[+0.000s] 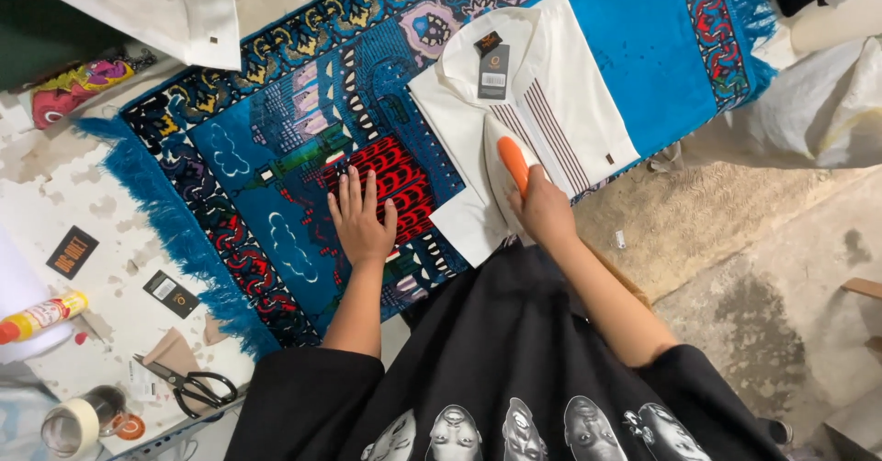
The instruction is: Ironing and folding a white shirt on a patterned mat, using an iron to press the fabric and create neat folds.
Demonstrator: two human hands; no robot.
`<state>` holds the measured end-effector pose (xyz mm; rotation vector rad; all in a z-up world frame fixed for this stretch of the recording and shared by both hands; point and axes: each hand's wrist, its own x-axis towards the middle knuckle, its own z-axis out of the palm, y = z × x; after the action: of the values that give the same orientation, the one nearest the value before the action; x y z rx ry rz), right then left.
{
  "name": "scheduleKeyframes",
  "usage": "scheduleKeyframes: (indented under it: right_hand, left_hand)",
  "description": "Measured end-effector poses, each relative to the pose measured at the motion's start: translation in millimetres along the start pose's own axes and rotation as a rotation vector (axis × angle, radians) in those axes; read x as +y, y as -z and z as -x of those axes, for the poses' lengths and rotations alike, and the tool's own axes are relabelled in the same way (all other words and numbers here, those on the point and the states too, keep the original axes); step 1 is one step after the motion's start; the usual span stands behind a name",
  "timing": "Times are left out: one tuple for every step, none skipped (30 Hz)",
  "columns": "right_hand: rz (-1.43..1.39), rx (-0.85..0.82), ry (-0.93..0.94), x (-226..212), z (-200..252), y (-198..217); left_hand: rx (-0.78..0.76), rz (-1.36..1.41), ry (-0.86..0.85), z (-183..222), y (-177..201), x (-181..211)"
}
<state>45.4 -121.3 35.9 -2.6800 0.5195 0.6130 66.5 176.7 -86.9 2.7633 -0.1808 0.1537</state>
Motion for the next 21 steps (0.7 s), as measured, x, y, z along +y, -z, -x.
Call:
scheduleKeyframes:
  right_hand:
    - [-0.003,0.001,-0.005,13,11,-5]
    - [0.001,-0.035,-0.035,27,25,-10]
    - [0.004,-0.071,-0.065,40,40,-16]
    - [0.006,-0.071,-0.065,50,46,-22]
    - [-0.005,-0.084,-0.084,60,52,-28]
    - [-0.017,-0.098,-0.102,69,58,-33]
    - [-0.016,-0.098,-0.1,64,53,-30]
    - [-0.033,-0.087,-0.093,59,47,-28]
    - [-0.049,-0.076,-0.086,55,41,-26]
    - [-0.05,-0.076,-0.085,44,25,-19]
    - [-0.069,-0.076,-0.03,32,9,-13]
    - [-0.088,-0.083,0.024,21,-4,-8]
    - [-0.088,-0.088,0.024,13,-17,-7]
    - [-0.145,-0.074,0.103,5,-30,-5]
    - [-0.203,-0.06,0.182,-4,-44,-3]
    - [-0.202,-0.064,0.183,-4,-42,-2]
    - [-0.17,-0.082,0.191,-4,-40,-1]
    - [-0.139,-0.1,0.197,-4,-38,0]
    - [-0.138,-0.105,0.195,9,-24,-4]
    - [-0.112,-0.134,0.166,22,-11,-8]
    - [-0.085,-0.163,0.137,35,2,-11]
  left_hand:
    - [-0.003,0.001,-0.005,-3,-1,-1]
    - [-0.004,0.003,-0.007,-2,-1,-1]
    - [-0.004,0.006,-0.008,-1,-2,-2]
    - [-0.004,0.008,-0.007,0,-2,-2]
    - [-0.003,0.008,-0.008,0,-2,-1]
    - [-0.001,0.007,-0.009,0,-1,-2]
    - [0.0,0.006,-0.008,0,0,-1]
    - [0.002,-0.008,-0.012,-1,0,-1]
    - [0.004,-0.022,-0.017,-2,0,0]
    - [0.004,-0.023,-0.017,-3,1,1]
    - [0.002,-0.008,-0.012,-4,1,1]
    - [-0.006,0.005,-0.003,-1,2,1]
    - [-0.011,0.003,0.0,-1,1,0]
    - [-0.017,0.01,0.004,0,0,0]
    - [-0.023,0.018,0.007,-1,0,-1]
    - [-0.025,0.018,0.011,0,0,-1]
    - [-0.026,0.019,0.01,-1,0,-1]
    - [-0.031,0.02,0.006,0,0,-1]
    - [-0.035,0.02,0.009,0,1,-1]
    - [-0.034,0.022,0.01,-1,1,-1]
    - [-0.032,0.024,0.01,-1,2,0]
